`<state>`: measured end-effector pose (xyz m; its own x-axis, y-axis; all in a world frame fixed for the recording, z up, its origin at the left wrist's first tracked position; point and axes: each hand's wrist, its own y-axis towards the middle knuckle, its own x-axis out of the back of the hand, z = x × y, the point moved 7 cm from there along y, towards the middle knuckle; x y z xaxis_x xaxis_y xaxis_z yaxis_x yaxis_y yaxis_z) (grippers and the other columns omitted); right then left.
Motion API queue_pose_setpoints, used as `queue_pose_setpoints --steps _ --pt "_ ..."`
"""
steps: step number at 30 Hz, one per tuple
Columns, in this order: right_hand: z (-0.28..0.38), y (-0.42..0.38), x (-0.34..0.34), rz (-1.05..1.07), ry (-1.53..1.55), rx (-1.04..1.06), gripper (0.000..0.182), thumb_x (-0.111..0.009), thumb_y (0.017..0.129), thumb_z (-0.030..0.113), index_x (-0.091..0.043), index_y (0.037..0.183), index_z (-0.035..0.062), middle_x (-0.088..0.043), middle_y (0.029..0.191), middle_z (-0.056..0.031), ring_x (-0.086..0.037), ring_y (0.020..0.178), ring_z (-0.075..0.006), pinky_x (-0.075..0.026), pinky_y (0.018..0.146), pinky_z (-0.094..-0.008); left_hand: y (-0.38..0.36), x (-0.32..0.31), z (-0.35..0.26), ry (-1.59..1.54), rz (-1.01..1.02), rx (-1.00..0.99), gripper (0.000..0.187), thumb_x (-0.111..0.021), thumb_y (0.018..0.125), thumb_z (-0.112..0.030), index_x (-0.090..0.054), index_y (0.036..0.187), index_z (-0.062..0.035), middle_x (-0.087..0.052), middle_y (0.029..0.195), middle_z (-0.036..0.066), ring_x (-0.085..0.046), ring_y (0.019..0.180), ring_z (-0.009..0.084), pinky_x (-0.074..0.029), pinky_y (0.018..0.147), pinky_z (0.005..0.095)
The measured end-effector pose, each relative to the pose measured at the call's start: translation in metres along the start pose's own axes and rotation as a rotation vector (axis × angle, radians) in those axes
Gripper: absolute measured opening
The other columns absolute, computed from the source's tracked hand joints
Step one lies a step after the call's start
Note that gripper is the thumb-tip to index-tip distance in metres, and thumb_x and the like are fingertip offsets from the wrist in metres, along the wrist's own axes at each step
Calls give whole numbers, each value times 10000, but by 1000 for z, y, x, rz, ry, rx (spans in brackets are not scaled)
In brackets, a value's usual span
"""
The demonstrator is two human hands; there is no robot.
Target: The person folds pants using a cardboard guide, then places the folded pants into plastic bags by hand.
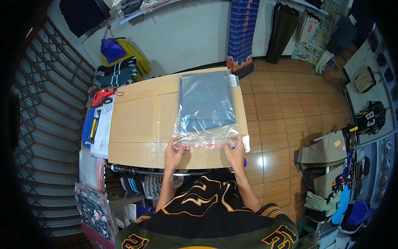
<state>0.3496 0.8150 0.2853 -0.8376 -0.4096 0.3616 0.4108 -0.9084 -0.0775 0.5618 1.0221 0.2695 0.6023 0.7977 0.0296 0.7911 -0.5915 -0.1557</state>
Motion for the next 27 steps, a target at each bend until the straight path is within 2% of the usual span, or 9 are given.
queue_pose_setpoints --steps 4,6,9,12,18,24,27 --pt "-9 4 -2 -31 59 81 396 -768 785 43 -486 1062 63 -560 727 -41 -549 630 -106 -452 566 -258 1 -1 3 68 -11 -65 324 -656 934 -40 -550 1233 25 -688 966 148 -706 760 153 -589 659 257" --pt "-21 6 -4 19 101 -12 405 -749 804 9 -468 1091 64 -559 727 -30 -543 622 -90 -438 550 -238 3 -1 6 48 -17 -48 325 -661 932 -44 -553 1232 22 -689 972 155 -703 756 148 -585 654 253" --pt "-31 6 -4 -81 172 37 385 -767 782 72 -517 1075 52 -584 746 -67 -543 557 -109 -443 541 -289 2 -1 9 4 -32 -8 330 -664 931 -43 -552 1236 15 -689 968 157 -698 759 144 -587 656 253" --pt "-20 1 -1 -56 195 -65 405 -764 791 73 -523 1116 46 -590 738 -63 -538 556 -102 -431 528 -279 1 1 10 -50 -64 15 342 -659 935 -34 -536 1251 9 -682 943 142 -695 783 145 -602 670 267" --pt "-22 4 6 -131 233 -2 418 -748 811 34 -519 1161 28 -636 791 -81 -556 573 -84 -432 502 -268 0 10 11 -93 -83 25 352 -653 944 -30 -511 1265 -5 -672 919 112 -680 805 141 -620 692 288" --pt "-17 3 14 -29 314 -79 446 -715 847 -35 -464 1210 29 -648 894 -114 -575 631 -73 -439 522 -226 0 17 5 -70 -87 33 345 -662 946 -41 -504 1252 -16 -664 926 104 -653 768 122 -606 681 272" --pt "-12 3 13 -43 369 0 446 -702 861 -52 -448 1218 29 -649 885 -110 -569 623 -71 -425 513 -219 1 16 7 -29 -83 27 335 -654 952 -40 -500 1248 -16 -660 926 106 -647 756 119 -603 672 268"
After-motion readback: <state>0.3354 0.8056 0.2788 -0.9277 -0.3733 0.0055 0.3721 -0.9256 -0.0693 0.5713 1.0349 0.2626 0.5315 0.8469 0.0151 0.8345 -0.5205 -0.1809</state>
